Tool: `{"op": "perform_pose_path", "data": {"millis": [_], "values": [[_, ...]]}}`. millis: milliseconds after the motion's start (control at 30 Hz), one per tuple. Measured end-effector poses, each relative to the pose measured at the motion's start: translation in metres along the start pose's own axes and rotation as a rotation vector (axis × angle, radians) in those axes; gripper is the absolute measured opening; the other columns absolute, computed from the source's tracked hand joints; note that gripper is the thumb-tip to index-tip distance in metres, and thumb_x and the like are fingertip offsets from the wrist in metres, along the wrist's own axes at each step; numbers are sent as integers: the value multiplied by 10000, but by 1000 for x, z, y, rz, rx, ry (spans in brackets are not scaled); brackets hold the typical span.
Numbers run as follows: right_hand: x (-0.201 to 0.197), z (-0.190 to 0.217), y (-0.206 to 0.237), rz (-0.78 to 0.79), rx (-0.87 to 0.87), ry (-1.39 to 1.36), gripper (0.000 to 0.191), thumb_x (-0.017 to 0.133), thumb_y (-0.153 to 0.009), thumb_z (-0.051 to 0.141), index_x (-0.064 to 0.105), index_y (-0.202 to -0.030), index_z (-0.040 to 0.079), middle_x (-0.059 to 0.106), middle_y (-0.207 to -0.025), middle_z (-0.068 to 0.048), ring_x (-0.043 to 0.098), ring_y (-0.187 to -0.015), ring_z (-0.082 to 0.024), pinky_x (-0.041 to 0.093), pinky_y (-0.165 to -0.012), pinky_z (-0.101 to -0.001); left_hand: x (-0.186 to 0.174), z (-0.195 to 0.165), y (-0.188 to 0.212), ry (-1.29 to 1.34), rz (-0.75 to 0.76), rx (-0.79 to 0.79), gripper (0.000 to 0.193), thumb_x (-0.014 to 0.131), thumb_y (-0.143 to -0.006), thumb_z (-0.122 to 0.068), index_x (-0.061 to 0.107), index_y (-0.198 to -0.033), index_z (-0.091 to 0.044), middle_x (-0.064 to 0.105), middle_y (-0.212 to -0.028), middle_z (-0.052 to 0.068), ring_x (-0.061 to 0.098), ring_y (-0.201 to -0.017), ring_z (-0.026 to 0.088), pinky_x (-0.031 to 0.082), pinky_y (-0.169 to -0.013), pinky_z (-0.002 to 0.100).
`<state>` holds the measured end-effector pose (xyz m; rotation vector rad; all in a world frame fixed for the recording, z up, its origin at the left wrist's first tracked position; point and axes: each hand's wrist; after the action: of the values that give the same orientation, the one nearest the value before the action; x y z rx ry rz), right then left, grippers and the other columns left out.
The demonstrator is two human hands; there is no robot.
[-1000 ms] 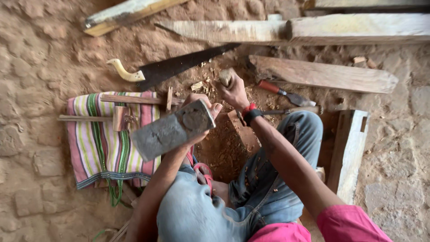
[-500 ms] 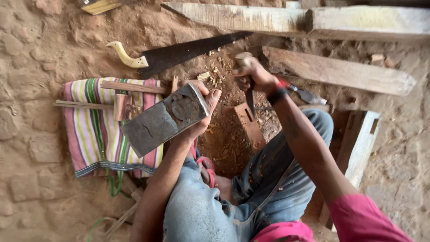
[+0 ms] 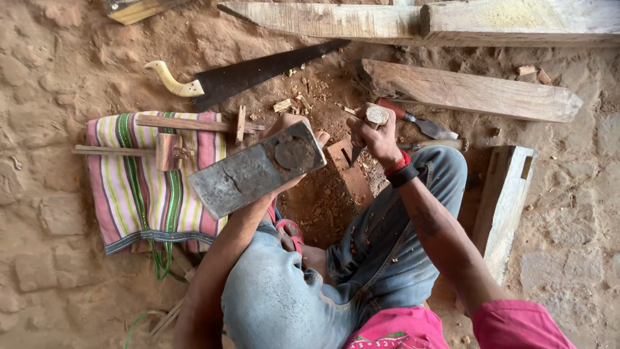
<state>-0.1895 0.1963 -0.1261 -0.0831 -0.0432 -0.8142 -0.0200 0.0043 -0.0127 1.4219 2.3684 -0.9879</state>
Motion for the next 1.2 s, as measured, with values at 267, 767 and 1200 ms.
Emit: {"op": "perform_pose_path", "data": {"millis": [267, 767, 1200], "values": [[30, -4, 26, 201, -241, 94, 136, 737, -868, 182, 650, -831, 84, 708, -741, -12, 649, -565, -70, 538, -496, -240, 3, 5, 5, 92, -5, -100, 243, 740, -989, -288, 585, -1083, -127, 634, -868, 26, 610, -726, 140, 521, -614, 304], [19, 0, 49, 233, -226, -11, 173, 718, -815, 144, 689, -950, 41, 727, -844, -17, 702, -701, -119, 605, -655, -260, -26, -4, 0, -228, 181, 406, 211, 665, -943, -186, 629, -1099, -48, 667, -884, 71, 635, -703, 172, 565, -632, 334], [29, 39, 55, 186, 16, 64, 164, 771, -828, 139, 633, -800, 55, 655, -724, 6, 621, -673, -103, 482, -597, -297, -145, -132, -79, 227, 143, 108, 122, 599, -1019, -200, 693, -1043, -125, 702, -841, 6, 593, -650, 63, 484, -584, 256]]}}
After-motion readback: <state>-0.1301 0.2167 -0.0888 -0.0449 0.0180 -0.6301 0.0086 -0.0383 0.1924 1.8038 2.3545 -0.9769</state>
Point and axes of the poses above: each hand's wrist, its own y-axis away from the middle knuckle, its own x-axis out of the palm, z = x × y
